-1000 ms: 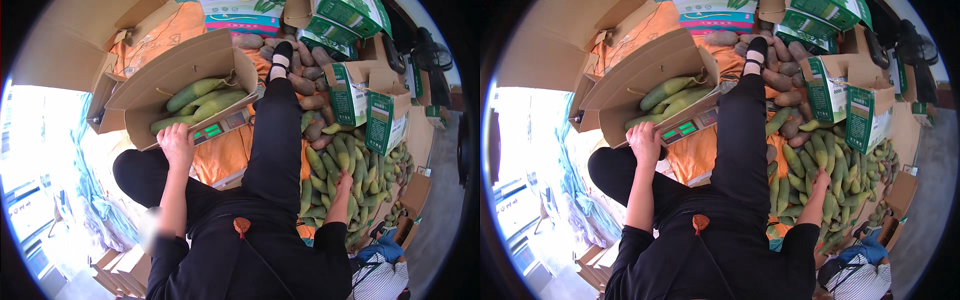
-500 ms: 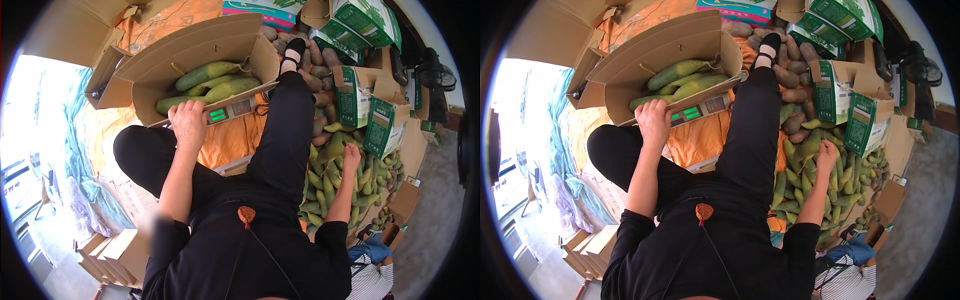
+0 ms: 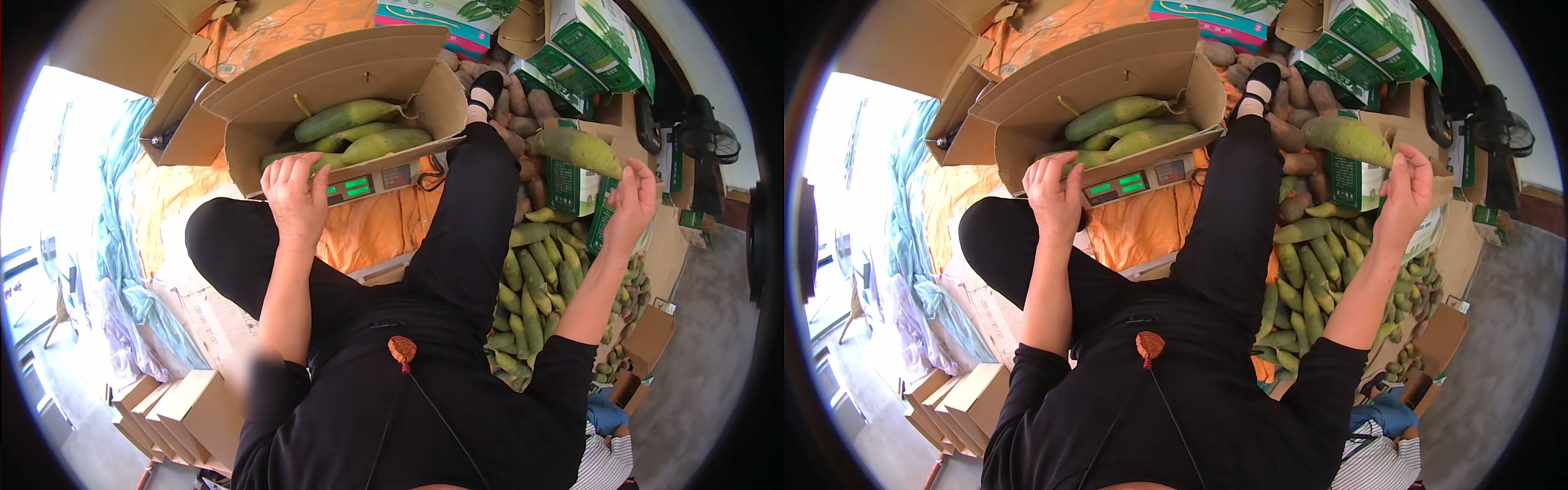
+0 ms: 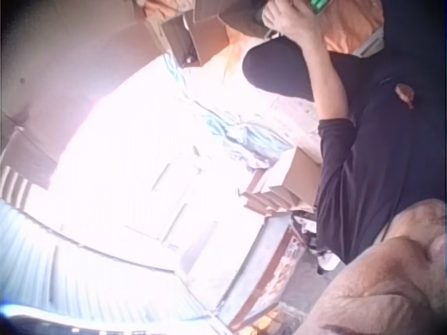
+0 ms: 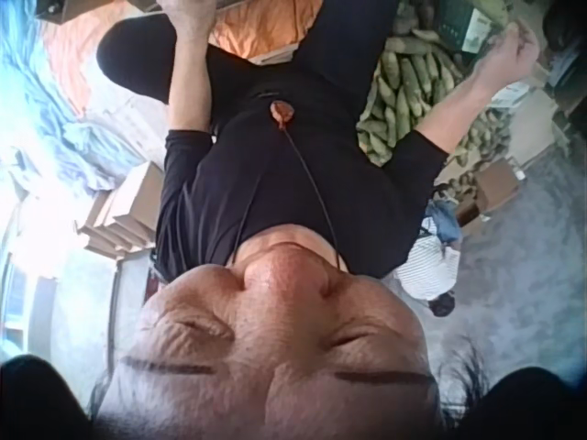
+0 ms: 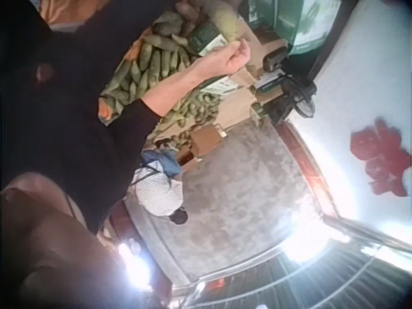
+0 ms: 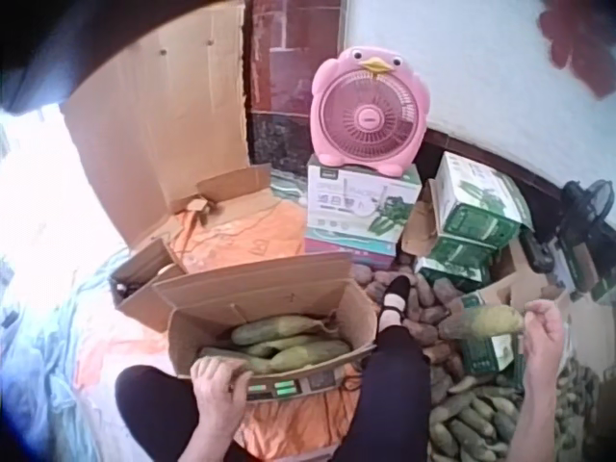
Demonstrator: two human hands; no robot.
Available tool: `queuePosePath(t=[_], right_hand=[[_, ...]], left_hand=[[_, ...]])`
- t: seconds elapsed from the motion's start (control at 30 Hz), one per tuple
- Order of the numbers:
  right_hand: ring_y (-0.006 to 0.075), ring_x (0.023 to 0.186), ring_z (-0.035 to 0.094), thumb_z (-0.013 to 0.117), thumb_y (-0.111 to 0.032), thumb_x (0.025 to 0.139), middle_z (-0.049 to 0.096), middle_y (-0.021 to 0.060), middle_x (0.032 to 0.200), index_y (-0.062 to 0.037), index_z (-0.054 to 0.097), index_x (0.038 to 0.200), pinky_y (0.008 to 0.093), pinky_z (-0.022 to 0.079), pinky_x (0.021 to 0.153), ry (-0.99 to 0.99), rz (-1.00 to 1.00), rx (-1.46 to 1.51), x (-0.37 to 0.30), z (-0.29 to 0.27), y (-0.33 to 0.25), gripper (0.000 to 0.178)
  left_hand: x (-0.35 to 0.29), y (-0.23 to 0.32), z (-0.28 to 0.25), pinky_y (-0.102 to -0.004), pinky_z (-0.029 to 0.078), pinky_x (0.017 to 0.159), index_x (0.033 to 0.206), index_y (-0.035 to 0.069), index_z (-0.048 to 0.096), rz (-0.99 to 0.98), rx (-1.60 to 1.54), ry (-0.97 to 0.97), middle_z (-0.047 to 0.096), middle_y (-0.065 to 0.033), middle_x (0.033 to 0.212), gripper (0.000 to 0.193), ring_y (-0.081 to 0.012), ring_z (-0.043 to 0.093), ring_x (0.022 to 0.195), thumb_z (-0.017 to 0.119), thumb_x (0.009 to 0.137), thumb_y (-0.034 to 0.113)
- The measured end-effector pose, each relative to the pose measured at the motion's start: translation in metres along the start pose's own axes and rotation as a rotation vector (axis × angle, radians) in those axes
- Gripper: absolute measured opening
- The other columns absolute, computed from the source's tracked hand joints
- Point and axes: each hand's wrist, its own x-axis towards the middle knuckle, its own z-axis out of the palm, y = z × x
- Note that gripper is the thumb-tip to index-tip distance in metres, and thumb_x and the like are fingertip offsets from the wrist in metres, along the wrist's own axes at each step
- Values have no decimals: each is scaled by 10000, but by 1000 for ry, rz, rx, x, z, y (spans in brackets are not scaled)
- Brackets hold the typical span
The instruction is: Sort vegetables from a pile and pack them into cardboard boxes while weighing them on a digital scale.
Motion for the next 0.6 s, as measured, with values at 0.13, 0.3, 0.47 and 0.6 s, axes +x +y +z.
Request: queuePosePath(t=[0.13,0.3,0.47,0.6], right_hand=[[-4,566,333,565,-111,930,447,-78,700,-21,593,1078,171,287,500,-55,-15,-4,-1,14,-5,176],[-6,547,362,565,-100,925,474,-74,660,-39,611,1032,162,283,481,-79,3,-95,-11,21,4,132],[-6,518,359,562,-97,924,470,-80,638,-62,611,1013,165,268,450,-136,62,-148,-21,14,31,107],[-3,508,349,560,-97,924,458,-80,626,-65,611,1006,170,259,442,-116,66,-162,-20,16,35,101]], left_hand=[[0,-4,-4,-386,400,863,913,84,639,-25,-5,59,641,-47,882,166,-247,590,896,697,760,107],[0,-5,-1,-385,401,866,901,77,639,-42,-25,79,641,-51,868,151,-249,593,892,694,762,97],[-1,-5,1,-386,402,864,895,76,642,-45,-35,76,639,-56,864,135,-252,593,889,689,770,93],[1,-4,1,-386,403,860,891,76,643,-51,-45,79,637,-61,857,125,-256,592,887,685,775,94]])
